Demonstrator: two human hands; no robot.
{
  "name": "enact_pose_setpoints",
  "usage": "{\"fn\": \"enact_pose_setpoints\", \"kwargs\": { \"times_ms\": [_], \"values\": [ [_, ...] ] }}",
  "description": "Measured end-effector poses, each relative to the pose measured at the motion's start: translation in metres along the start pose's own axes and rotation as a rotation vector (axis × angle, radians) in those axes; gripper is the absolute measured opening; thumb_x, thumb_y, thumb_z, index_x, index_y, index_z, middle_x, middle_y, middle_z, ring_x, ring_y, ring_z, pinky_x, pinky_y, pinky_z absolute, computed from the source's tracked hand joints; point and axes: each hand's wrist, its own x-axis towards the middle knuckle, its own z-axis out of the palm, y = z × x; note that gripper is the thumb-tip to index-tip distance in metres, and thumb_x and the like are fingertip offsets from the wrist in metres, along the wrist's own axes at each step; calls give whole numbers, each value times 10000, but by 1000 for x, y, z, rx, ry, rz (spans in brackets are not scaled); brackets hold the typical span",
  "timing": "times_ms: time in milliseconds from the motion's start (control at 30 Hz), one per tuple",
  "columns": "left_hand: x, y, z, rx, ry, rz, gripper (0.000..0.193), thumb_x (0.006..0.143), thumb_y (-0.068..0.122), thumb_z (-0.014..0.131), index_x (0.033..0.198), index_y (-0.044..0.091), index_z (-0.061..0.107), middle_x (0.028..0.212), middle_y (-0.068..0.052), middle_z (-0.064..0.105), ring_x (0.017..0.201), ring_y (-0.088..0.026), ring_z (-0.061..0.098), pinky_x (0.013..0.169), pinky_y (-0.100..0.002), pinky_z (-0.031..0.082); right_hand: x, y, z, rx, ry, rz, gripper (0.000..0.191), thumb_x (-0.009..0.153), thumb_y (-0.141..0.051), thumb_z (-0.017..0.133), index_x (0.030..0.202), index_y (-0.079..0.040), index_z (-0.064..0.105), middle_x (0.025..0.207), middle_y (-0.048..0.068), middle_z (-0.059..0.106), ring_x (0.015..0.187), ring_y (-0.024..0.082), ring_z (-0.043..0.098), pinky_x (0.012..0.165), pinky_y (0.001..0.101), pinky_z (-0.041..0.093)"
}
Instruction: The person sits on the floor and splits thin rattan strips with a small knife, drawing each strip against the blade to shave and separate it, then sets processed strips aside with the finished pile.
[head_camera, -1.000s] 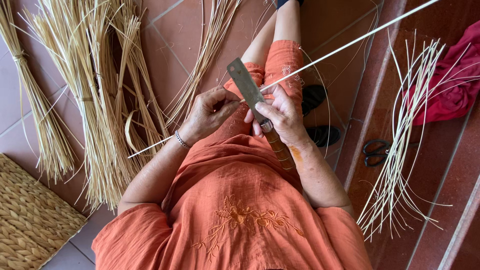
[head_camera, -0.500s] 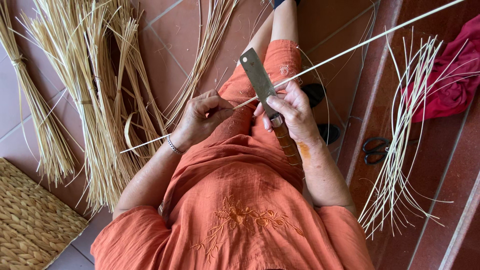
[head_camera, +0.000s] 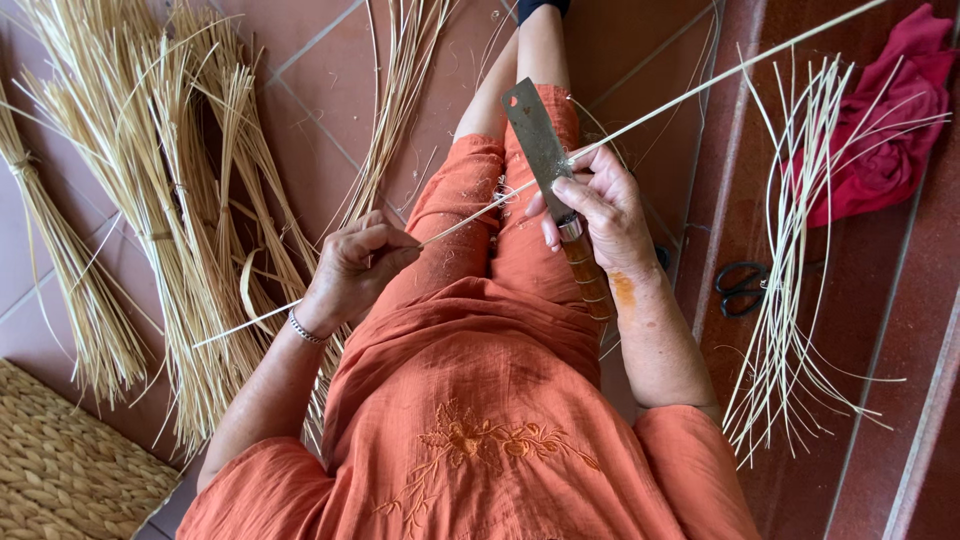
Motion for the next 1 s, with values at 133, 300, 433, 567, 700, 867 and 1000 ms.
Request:
{"fn": "enact_pose_setpoints", "kwargs": {
  "times_ms": [133, 300, 433, 567, 700, 867, 1000],
  "values": [
    [-6, -5, -7, 119, 20, 52, 97, 879, 44, 815, 960, 68, 767, 755, 10, 585, 669, -86, 500, 593, -263, 443, -2, -8, -6, -18, 32, -13, 144, 1067, -58, 541, 1179, -32, 455, 900, 232, 706, 600, 202, 646, 532, 308, 545],
    [-15, -10, -15, 50, 24, -8, 104, 869, 25, 800, 957, 65, 760, 769, 12, 588, 661, -85, 503, 583, -251, 445, -3, -17, -15, -23, 37, -38, 123, 1074, -56, 537, 1171, -40, 462, 910, 235, 710, 614, 211, 651, 546, 315, 552],
    [-22, -14, -22, -35, 17, 1, 125, 876, -3, 773, 973, 74, 755, 805, 24, 616, 700, -75, 541, 618, -232, 468, -5, -22, -22, -40, 72, -40, 119, 1066, -55, 526, 1174, -45, 479, 905, 230, 711, 612, 210, 659, 527, 313, 551],
    [-30, -20, -30, 37, 31, -33, 133, 863, -16, 785, 956, 76, 756, 792, 27, 622, 712, -83, 537, 622, -233, 471, -5, -27, -29, -51, 79, -59, 122, 1068, -53, 529, 1180, -50, 478, 925, 233, 712, 626, 213, 665, 537, 320, 560],
    [-36, -24, -35, 73, 58, -40, 126, 852, -11, 793, 946, 65, 758, 775, 23, 607, 712, -91, 526, 623, -244, 450, -9, -34, -36, -55, 127, -61, 141, 1063, -59, 537, 1194, -48, 489, 916, 222, 706, 622, 200, 656, 520, 314, 552],
    [-39, -31, -39, 66, 34, -91, 124, 853, 13, 795, 957, 80, 780, 743, 24, 586, 687, -90, 511, 587, -238, 452, -11, -38, -42, -69, 129, -80, 137, 1053, -57, 538, 1179, -69, 488, 911, 214, 714, 616, 193, 666, 513, 310, 560],
    [-42, -37, -44, 91, 38, -53, 126, 847, 9, 792, 953, 73, 767, 775, 33, 617, 706, -78, 540, 608, -230, 457, -12, -41, -50, -111, 135, -110, 122, 1060, -59, 533, 1178, -77, 505, 916, 212, 716, 627, 192, 679, 500, 313, 563]
  ]
}}
